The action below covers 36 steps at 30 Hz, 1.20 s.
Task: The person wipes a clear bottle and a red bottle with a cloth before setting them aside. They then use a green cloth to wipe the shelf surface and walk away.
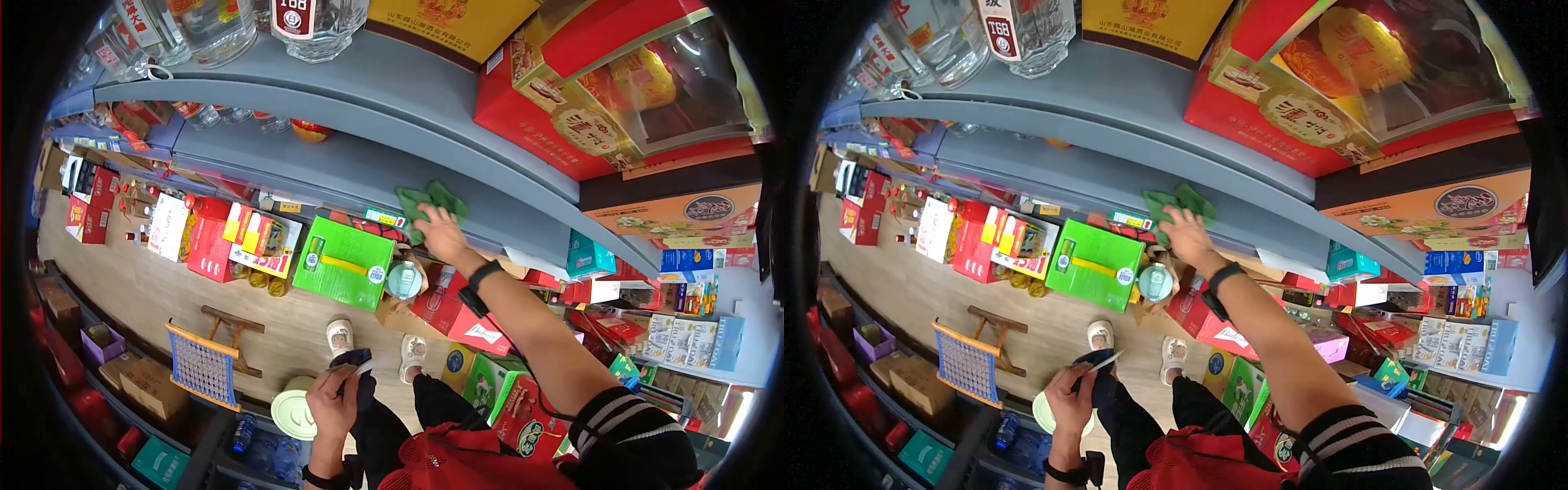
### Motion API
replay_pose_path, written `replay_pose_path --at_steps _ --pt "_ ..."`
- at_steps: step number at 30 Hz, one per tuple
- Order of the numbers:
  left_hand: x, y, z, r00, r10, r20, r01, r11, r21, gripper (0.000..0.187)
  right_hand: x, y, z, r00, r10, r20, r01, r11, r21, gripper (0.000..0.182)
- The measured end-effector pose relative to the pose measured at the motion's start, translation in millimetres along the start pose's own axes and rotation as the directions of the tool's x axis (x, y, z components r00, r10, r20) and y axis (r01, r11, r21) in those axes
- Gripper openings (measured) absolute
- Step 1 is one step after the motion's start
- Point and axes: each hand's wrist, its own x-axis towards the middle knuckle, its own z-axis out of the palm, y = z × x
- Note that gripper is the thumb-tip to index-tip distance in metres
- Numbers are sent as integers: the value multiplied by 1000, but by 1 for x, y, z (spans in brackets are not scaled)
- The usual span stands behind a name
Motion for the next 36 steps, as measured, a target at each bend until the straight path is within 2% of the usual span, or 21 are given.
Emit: replay_pose_path --at_steps 5,6,8,9,10,11,12,13,15,17,20,21,23,26,27,29,30,31,34,35,36 --pt "41 7 22 994 110 2 -110 994 10 9 -31 47 -2 998 55 15 -56 995 87 33" --pt "51 10 28 990 139 1 -139 990 17 9 -34 62 4 997 63 -49 -51 975 215 33" --pt "74 19 40 998 57 26 -57 998 11 11 -30 90 15 981 98 -170 -10 890 455 33" --pt "85 19 45 998 -6 58 7 1000 -9 12 -25 83 -14 873 461 159 -463 681 567 29" --pt "95 18 52 994 -67 91 70 997 -26 13 -25 84 -29 850 499 170 -435 481 761 30" --pt "106 14 58 979 -141 148 162 976 -143 13 -31 91 -41 822 535 194 -370 244 896 32" --pt "116 8 65 956 -203 214 255 933 -253 13 -39 97 -53 794 564 226 -269 -8 963 33" --pt "123 2 73 946 -214 244 298 873 -387 14 -49 97 -65 803 540 252 -205 -145 968 34" --pt "132 -7 82 914 -239 328 375 807 -456 13 -76 93 -87 826 485 288 -77 -409 909 37" --pt "133 -2 87 885 -255 390 435 754 -492 11 -110 85 -104 838 416 353 -62 -570 819 42" --pt "133 -17 104 922 -175 345 307 874 -376 13 -160 60 -126 853 310 419 -38 -764 644 42" --pt "131 -12 107 959 -73 275 131 971 -199 14 -177 53 -128 857 276 435 -30 -816 578 42" --pt "130 7 113 962 181 204 -221 956 192 15 -206 44 -125 802 264 535 -107 -819 564 43" --pt "147 38 130 922 271 275 -385 693 609 7 -260 52 -87 695 293 657 -192 -805 562 48" --pt "155 56 135 880 331 340 -475 627 618 5 -279 60 -66 653 308 692 -218 -799 561 50" --pt "177 76 154 701 566 433 -694 402 597 7 -308 71 -34 600 454 659 -158 -740 653 46" --pt "186 92 165 648 577 497 -741 326 587 8 -318 72 -26 564 521 640 -134 -707 694 44" --pt "193 108 179 592 582 558 -783 251 569 9 -322 67 -36 552 474 686 -147 -755 640 39" --pt "209 118 233 487 605 629 -855 183 486 12 -333 73 -30 495 674 549 -340 -431 836 31" --pt "209 119 248 465 607 645 -871 181 457 13 -332 73 -36 533 675 510 -339 -382 860 24" --pt "207 119 261 442 608 660 -886 180 427 14 -331 81 -32 574 707 413 -404 -194 894 23"
